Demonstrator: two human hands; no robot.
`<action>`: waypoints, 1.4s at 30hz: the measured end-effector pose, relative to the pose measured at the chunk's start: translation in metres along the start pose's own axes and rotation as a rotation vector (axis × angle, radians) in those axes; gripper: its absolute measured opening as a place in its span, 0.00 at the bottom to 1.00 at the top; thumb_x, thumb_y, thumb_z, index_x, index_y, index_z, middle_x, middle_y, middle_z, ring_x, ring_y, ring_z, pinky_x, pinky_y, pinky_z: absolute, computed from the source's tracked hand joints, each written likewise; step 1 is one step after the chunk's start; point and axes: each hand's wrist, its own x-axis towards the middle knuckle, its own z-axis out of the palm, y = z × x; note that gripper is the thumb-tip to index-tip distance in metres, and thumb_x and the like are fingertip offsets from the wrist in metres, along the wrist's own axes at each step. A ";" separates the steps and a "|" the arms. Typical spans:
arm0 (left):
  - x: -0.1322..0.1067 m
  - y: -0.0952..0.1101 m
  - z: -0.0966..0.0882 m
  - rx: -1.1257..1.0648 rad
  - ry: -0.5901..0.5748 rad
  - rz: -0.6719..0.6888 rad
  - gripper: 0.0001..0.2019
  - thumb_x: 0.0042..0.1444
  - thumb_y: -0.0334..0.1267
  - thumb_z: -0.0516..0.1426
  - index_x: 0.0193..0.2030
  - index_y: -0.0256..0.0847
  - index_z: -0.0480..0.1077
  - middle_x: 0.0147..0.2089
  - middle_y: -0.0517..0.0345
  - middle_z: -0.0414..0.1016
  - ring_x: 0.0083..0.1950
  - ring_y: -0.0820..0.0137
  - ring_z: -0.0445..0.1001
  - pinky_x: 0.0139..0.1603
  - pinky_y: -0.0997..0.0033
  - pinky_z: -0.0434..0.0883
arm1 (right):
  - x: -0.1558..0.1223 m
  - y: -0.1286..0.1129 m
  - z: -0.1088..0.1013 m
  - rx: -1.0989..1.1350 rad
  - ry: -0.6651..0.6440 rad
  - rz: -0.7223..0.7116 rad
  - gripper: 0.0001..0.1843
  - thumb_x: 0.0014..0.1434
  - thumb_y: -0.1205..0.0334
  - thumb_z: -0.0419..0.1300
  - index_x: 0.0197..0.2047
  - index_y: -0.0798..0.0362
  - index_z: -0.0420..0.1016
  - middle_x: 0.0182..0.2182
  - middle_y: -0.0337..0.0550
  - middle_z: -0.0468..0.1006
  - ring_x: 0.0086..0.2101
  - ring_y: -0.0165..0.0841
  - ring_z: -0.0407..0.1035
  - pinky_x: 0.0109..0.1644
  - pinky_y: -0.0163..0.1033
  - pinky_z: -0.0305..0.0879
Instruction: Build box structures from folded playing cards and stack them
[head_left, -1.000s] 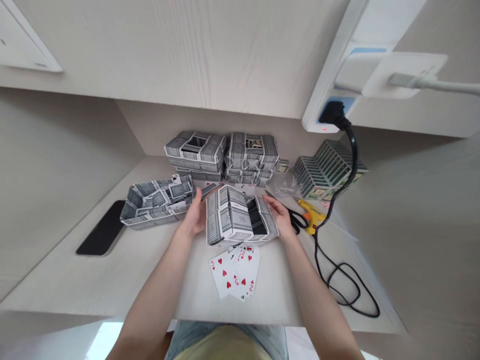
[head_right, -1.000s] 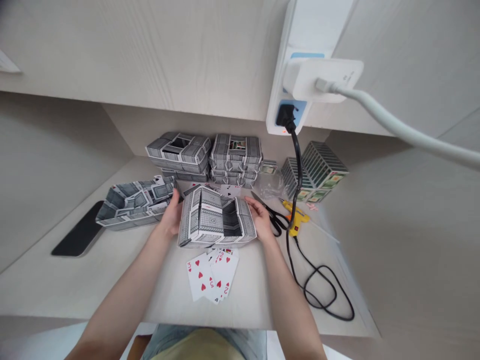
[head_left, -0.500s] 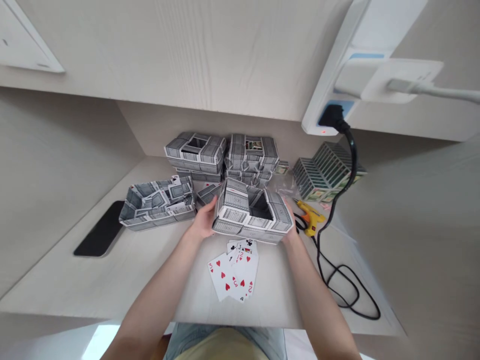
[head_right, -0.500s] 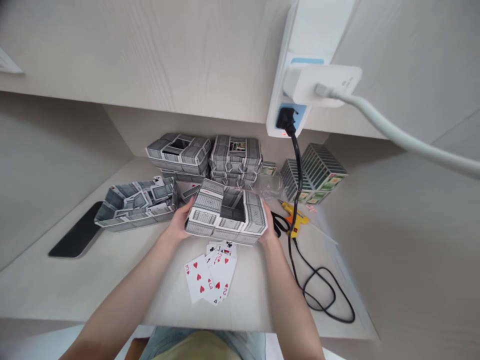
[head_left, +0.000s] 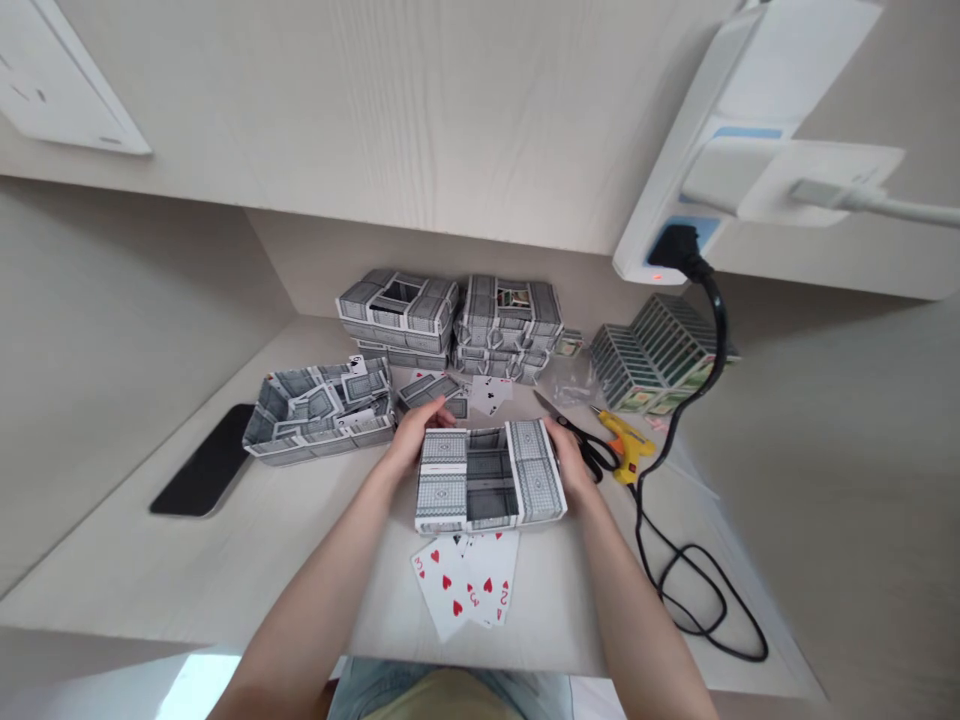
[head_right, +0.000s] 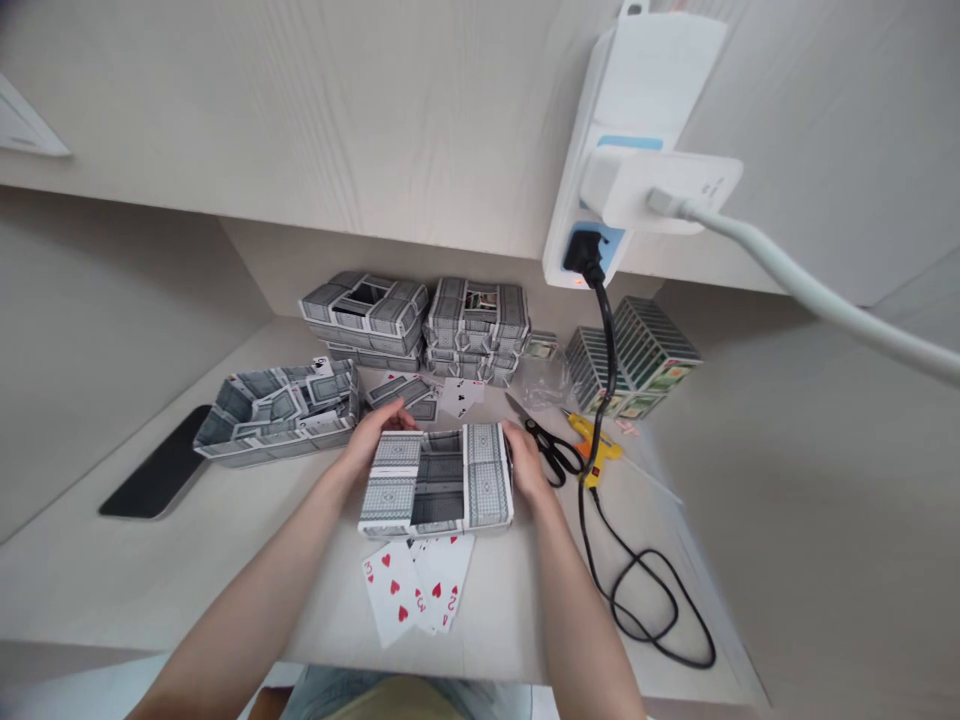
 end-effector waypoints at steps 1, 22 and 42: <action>0.001 0.000 -0.002 0.025 0.012 0.020 0.20 0.47 0.53 0.56 0.24 0.35 0.70 0.20 0.58 0.71 0.20 0.74 0.67 0.22 0.75 0.60 | 0.000 0.001 0.000 -0.027 0.012 -0.030 0.20 0.54 0.45 0.51 0.22 0.53 0.66 0.21 0.38 0.69 0.25 0.32 0.63 0.30 0.35 0.59; 0.012 -0.015 -0.007 0.766 -0.015 0.599 0.15 0.47 0.33 0.57 0.44 0.45 0.72 0.52 0.52 0.70 0.59 0.61 0.62 0.61 0.55 0.56 | -0.005 0.004 -0.056 -1.298 0.165 0.187 0.18 0.51 0.56 0.57 0.42 0.59 0.73 0.38 0.62 0.73 0.41 0.48 0.68 0.42 0.45 0.61; 0.009 -0.023 0.001 1.372 0.072 0.610 0.22 0.52 0.45 0.55 0.55 0.47 0.64 0.58 0.48 0.61 0.56 0.53 0.55 0.53 0.51 0.53 | 0.003 0.015 -0.057 -0.878 0.100 0.172 0.17 0.43 0.63 0.61 0.39 0.56 0.72 0.35 0.52 0.78 0.36 0.40 0.74 0.35 0.38 0.65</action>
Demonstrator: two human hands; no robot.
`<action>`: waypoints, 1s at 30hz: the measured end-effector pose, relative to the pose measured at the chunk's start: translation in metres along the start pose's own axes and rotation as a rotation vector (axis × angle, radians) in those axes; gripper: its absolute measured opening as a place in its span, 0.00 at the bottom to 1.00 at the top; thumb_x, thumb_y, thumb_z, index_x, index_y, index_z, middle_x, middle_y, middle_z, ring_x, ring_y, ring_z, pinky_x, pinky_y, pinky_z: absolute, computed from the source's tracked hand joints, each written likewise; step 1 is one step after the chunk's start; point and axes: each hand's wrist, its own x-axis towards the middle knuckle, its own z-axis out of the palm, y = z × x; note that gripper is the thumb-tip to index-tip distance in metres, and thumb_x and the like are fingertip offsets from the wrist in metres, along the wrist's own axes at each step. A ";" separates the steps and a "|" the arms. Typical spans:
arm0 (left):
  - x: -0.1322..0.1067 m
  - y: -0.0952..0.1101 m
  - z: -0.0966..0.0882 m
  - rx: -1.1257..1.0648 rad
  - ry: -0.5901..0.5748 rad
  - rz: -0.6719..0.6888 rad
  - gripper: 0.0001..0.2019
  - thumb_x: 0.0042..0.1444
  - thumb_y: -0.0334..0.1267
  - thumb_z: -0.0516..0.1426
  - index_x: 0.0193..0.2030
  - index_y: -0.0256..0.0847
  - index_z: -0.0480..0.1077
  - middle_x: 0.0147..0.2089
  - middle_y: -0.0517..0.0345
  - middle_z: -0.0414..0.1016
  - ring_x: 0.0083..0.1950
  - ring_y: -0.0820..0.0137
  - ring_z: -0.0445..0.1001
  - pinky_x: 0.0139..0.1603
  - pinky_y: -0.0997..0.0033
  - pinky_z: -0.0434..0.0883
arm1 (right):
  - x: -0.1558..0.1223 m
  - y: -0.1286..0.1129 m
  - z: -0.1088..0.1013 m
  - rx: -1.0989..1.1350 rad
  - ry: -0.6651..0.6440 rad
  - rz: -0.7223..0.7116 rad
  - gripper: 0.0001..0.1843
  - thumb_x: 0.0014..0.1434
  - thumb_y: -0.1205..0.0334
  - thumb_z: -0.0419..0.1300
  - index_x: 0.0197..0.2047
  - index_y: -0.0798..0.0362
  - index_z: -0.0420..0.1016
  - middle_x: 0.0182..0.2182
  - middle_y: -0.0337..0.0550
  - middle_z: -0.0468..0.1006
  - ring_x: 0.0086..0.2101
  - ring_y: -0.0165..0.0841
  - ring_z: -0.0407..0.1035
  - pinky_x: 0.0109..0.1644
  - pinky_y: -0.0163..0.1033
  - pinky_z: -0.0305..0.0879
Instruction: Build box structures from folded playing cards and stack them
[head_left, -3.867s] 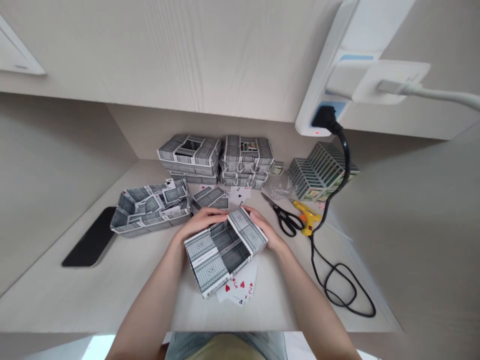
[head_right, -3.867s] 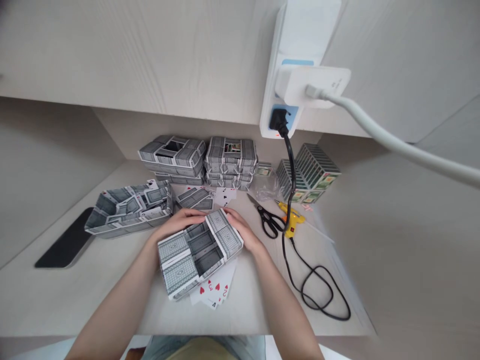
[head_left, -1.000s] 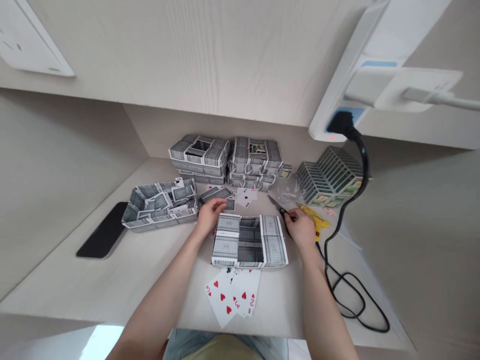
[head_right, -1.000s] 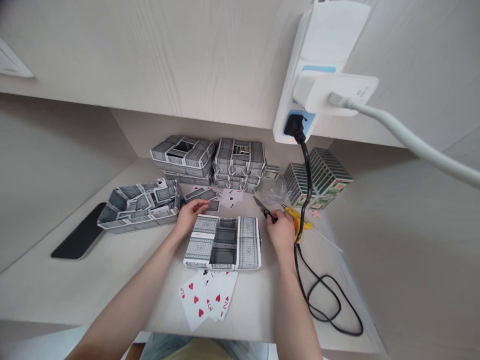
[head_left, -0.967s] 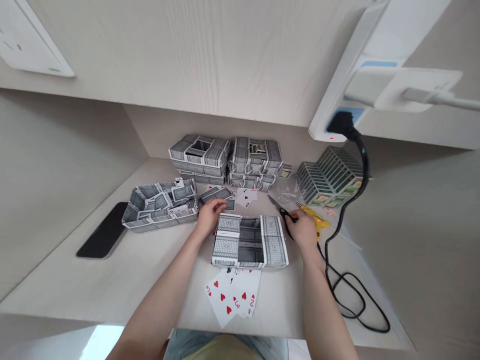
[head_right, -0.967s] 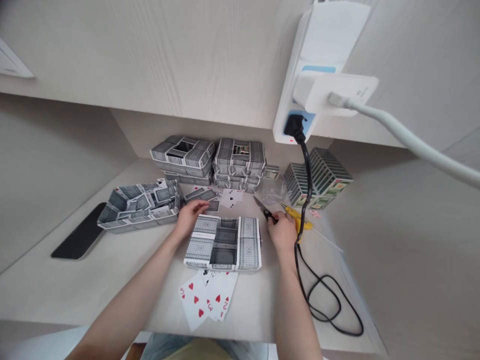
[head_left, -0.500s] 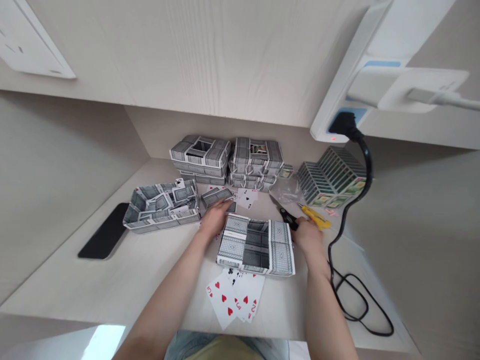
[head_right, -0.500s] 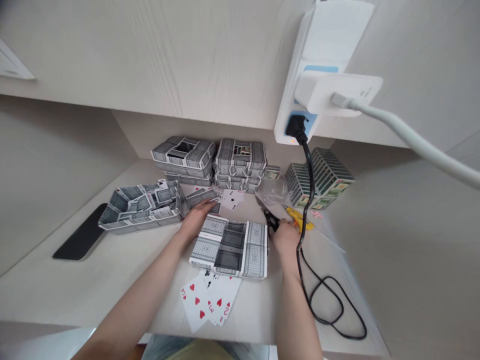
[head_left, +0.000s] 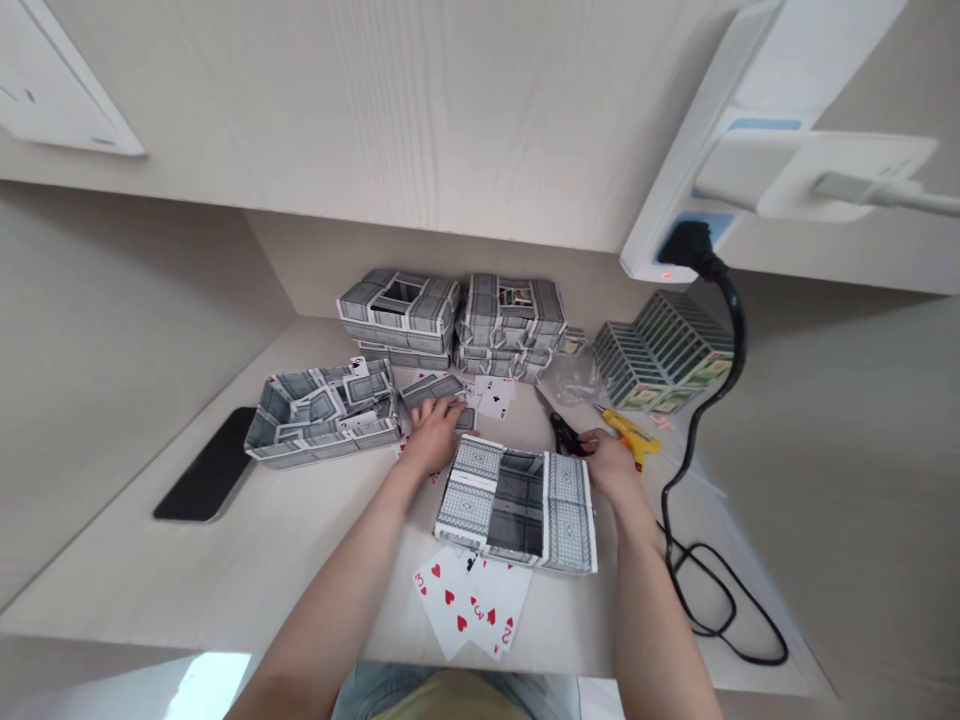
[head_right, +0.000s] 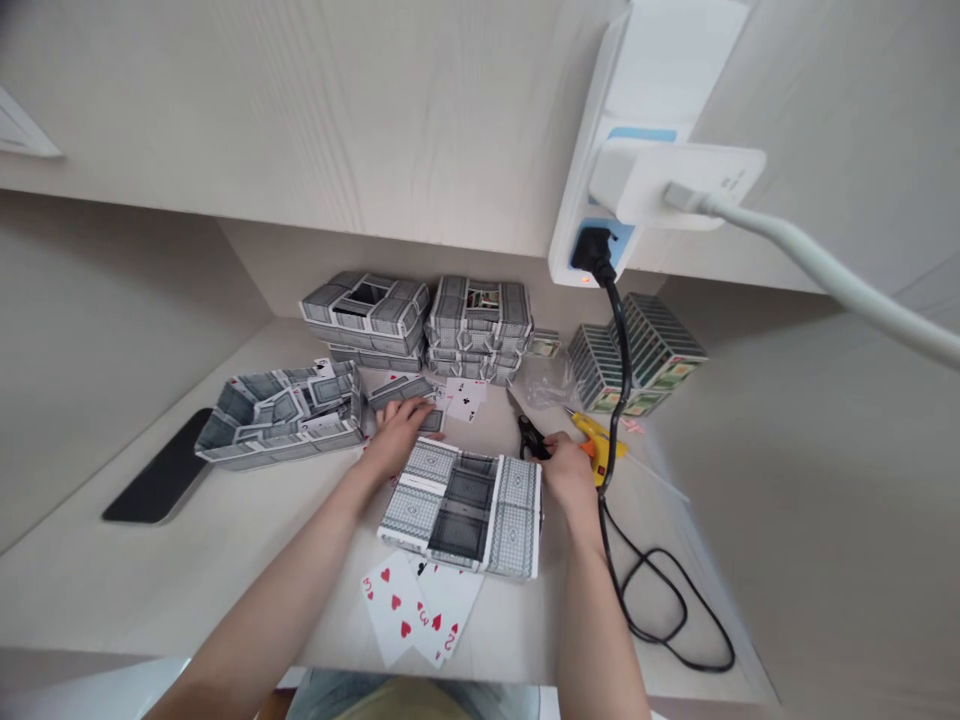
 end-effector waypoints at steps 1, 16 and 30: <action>0.000 0.000 0.000 0.023 -0.003 -0.006 0.22 0.53 0.45 0.54 0.55 0.46 0.64 0.57 0.47 0.62 0.55 0.53 0.56 0.52 0.52 0.54 | 0.000 0.000 0.001 0.007 0.006 0.017 0.16 0.43 0.63 0.61 0.39 0.56 0.72 0.34 0.52 0.78 0.35 0.40 0.74 0.35 0.38 0.65; 0.002 0.000 0.000 -0.079 0.094 -0.084 0.14 0.50 0.49 0.56 0.37 0.40 0.67 0.43 0.50 0.64 0.47 0.58 0.59 0.49 0.58 0.56 | 0.001 -0.024 0.011 0.914 -0.156 0.110 0.16 0.34 0.57 0.68 0.27 0.51 0.69 0.17 0.36 0.72 0.17 0.32 0.66 0.20 0.36 0.59; 0.019 -0.005 -0.001 -0.864 0.502 -0.468 0.13 0.54 0.51 0.51 0.35 0.43 0.61 0.30 0.61 0.65 0.33 0.70 0.66 0.35 0.74 0.62 | -0.002 -0.049 0.027 1.077 -0.446 -0.020 0.20 0.39 0.45 0.65 0.23 0.55 0.73 0.14 0.37 0.69 0.14 0.27 0.60 0.16 0.32 0.53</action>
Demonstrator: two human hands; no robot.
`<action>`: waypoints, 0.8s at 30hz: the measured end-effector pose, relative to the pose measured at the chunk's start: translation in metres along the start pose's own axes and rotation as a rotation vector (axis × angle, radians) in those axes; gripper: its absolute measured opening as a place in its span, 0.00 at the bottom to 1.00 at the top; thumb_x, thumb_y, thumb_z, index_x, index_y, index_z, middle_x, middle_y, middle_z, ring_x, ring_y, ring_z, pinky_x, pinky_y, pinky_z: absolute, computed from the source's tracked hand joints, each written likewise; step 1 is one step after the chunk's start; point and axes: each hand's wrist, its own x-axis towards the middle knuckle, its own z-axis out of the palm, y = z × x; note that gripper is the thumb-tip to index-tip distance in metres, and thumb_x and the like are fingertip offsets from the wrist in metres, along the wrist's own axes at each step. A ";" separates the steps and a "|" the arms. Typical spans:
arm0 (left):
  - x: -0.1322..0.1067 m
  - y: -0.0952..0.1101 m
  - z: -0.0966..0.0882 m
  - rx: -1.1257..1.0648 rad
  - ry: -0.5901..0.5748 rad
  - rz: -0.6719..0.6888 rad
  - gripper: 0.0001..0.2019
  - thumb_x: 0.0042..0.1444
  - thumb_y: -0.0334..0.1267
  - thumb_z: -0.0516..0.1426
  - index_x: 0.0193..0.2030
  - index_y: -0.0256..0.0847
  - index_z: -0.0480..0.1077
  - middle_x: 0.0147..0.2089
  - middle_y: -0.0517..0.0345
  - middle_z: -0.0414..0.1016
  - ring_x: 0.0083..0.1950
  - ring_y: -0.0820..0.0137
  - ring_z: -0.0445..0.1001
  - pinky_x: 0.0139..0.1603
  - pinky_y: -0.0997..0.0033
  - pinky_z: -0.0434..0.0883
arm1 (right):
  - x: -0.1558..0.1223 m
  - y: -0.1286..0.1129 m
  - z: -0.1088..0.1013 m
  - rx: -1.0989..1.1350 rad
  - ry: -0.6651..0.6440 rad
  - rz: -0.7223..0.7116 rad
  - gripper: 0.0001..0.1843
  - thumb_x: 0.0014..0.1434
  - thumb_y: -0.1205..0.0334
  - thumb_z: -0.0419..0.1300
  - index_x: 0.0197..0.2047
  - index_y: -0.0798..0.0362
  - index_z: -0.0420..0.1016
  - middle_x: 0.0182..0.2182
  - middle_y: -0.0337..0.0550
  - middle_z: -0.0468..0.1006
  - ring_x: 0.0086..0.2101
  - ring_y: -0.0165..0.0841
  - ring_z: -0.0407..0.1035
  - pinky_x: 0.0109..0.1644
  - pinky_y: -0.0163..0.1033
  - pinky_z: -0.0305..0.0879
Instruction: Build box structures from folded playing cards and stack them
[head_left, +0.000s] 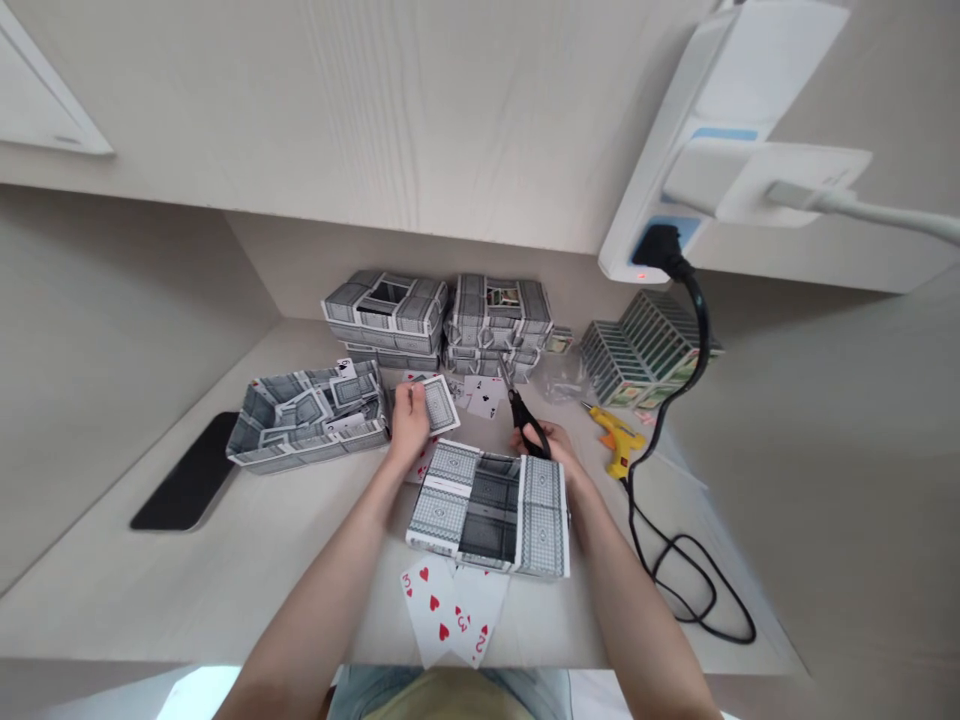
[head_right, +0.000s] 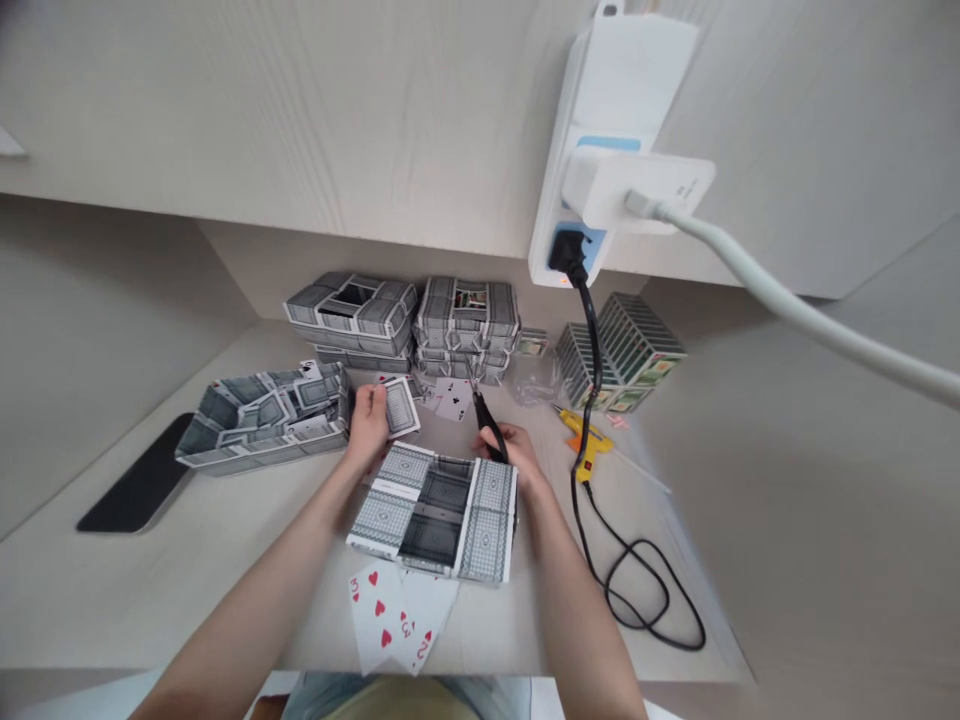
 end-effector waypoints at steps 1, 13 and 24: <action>0.000 -0.001 0.001 -0.015 -0.008 -0.049 0.14 0.54 0.52 0.50 0.35 0.43 0.61 0.29 0.62 0.64 0.31 0.71 0.66 0.33 0.73 0.63 | 0.000 0.001 -0.001 0.010 -0.009 -0.009 0.20 0.40 0.44 0.64 0.23 0.55 0.73 0.13 0.37 0.68 0.14 0.28 0.60 0.16 0.32 0.53; 0.008 0.006 0.031 -0.588 -0.383 -0.396 0.23 0.43 0.35 0.64 0.43 0.41 0.57 0.39 0.59 0.74 0.35 0.71 0.76 0.39 0.65 0.73 | 0.007 -0.002 -0.008 0.267 -0.184 0.127 0.27 0.41 0.34 0.58 0.29 0.52 0.72 0.24 0.40 0.72 0.22 0.28 0.64 0.25 0.34 0.59; 0.007 0.004 0.025 -0.492 -0.498 -0.381 0.14 0.43 0.43 0.62 0.32 0.36 0.67 0.28 0.56 0.75 0.25 0.73 0.73 0.26 0.74 0.70 | 0.001 0.003 -0.006 0.205 -0.275 0.126 0.17 0.48 0.49 0.63 0.32 0.57 0.71 0.23 0.40 0.71 0.21 0.25 0.61 0.20 0.31 0.50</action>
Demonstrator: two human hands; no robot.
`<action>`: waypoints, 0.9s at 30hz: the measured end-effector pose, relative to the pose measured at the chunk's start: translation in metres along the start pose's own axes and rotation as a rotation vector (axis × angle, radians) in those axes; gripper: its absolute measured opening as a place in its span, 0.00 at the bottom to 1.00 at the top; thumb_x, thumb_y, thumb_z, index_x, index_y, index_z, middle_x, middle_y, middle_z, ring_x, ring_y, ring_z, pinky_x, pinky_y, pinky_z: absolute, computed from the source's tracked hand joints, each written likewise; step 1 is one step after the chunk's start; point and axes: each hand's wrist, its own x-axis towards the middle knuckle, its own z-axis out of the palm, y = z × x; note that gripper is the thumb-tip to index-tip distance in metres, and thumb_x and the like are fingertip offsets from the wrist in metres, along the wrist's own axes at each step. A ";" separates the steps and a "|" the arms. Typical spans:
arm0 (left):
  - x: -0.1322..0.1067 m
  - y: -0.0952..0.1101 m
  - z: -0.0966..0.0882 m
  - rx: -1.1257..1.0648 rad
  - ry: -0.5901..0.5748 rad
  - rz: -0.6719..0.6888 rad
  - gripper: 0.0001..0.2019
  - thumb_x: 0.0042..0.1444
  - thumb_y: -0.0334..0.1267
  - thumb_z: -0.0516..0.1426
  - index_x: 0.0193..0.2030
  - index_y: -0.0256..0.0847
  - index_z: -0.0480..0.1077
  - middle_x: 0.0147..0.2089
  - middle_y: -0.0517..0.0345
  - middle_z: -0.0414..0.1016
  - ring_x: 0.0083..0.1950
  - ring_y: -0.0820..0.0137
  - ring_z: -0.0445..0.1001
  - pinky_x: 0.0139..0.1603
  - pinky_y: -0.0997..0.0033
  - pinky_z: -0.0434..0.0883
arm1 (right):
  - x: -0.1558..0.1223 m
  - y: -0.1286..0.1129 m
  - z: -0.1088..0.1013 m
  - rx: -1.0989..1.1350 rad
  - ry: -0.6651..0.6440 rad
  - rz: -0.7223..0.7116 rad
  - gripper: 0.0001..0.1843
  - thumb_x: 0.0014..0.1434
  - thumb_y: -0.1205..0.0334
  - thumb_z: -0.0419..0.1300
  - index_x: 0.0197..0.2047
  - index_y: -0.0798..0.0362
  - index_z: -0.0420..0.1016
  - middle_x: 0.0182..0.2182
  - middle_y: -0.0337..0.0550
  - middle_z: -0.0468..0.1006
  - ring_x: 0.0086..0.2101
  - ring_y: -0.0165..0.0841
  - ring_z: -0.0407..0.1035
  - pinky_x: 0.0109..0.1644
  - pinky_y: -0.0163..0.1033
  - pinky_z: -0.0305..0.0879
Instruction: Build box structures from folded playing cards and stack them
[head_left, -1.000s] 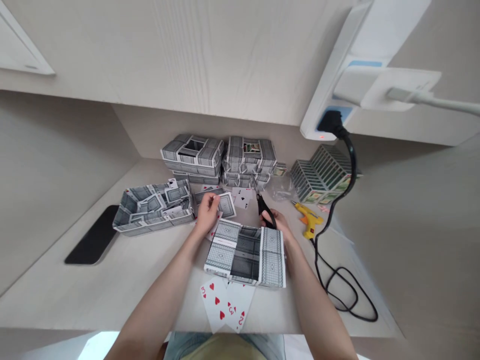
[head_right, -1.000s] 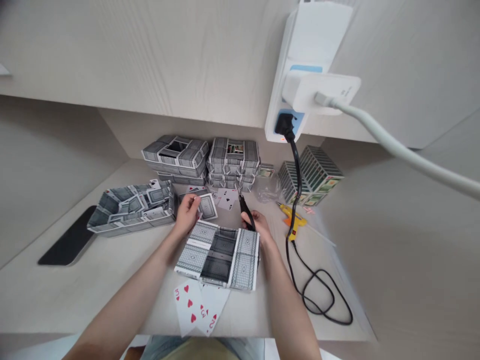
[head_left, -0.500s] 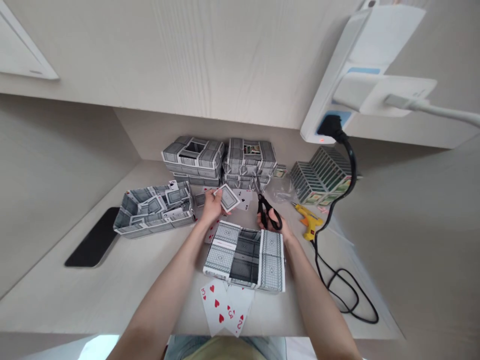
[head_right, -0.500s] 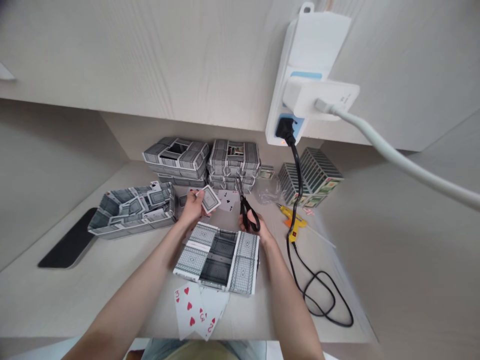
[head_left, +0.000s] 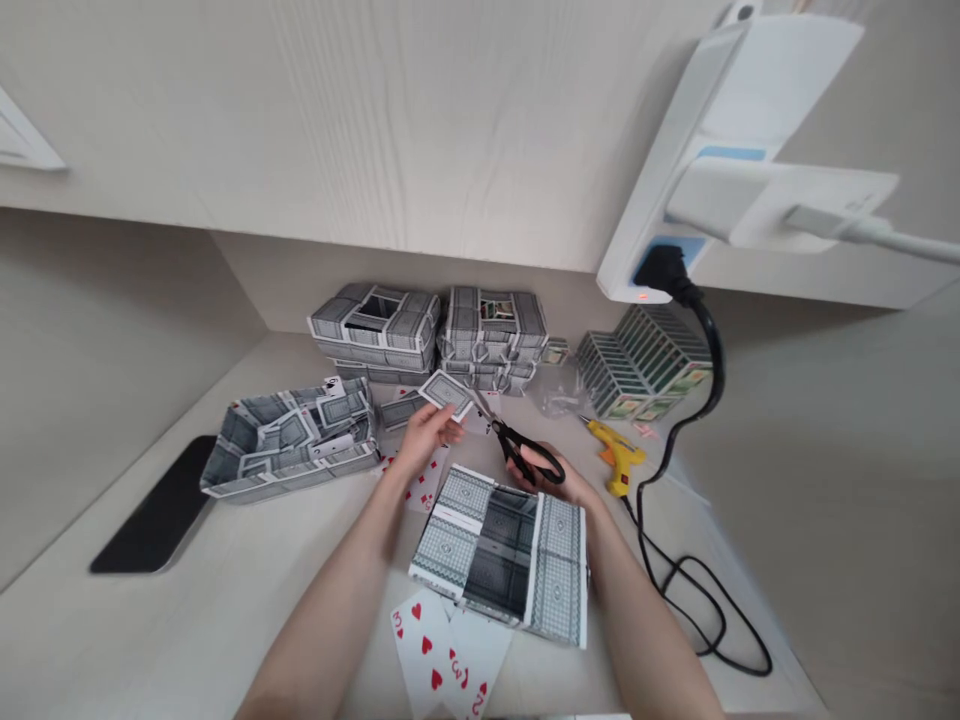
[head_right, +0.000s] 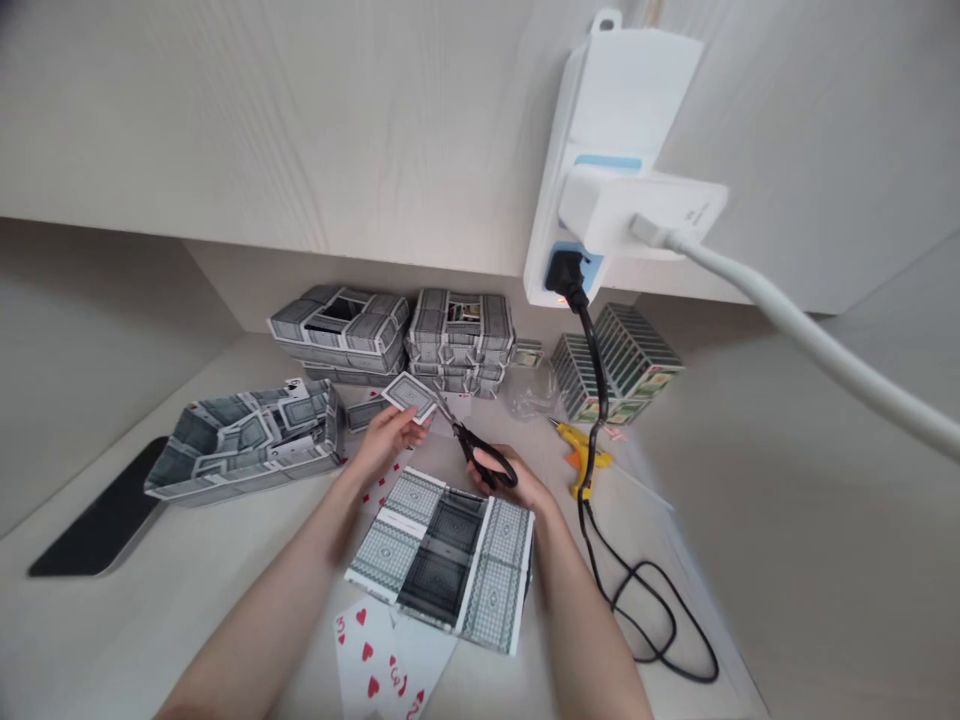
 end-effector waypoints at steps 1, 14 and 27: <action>0.000 -0.001 0.002 0.039 -0.034 -0.002 0.15 0.43 0.44 0.62 0.32 0.35 0.67 0.27 0.57 0.75 0.24 0.73 0.72 0.26 0.73 0.70 | -0.001 -0.002 0.001 -0.028 -0.018 -0.012 0.17 0.49 0.49 0.62 0.31 0.57 0.71 0.22 0.39 0.70 0.20 0.25 0.60 0.20 0.31 0.49; -0.015 0.000 -0.001 0.172 -0.002 0.157 0.15 0.46 0.47 0.60 0.25 0.34 0.73 0.23 0.56 0.73 0.23 0.73 0.70 0.28 0.72 0.68 | -0.028 -0.021 -0.014 -0.319 -0.110 -0.005 0.24 0.43 0.42 0.62 0.31 0.56 0.71 0.20 0.38 0.65 0.21 0.28 0.56 0.22 0.34 0.49; -0.036 0.016 0.012 0.260 0.075 0.042 0.16 0.41 0.49 0.62 0.22 0.34 0.74 0.25 0.51 0.76 0.25 0.70 0.71 0.30 0.71 0.68 | -0.039 -0.019 -0.028 -0.465 -0.038 -0.040 0.22 0.46 0.40 0.58 0.32 0.52 0.72 0.20 0.39 0.68 0.24 0.32 0.63 0.27 0.38 0.60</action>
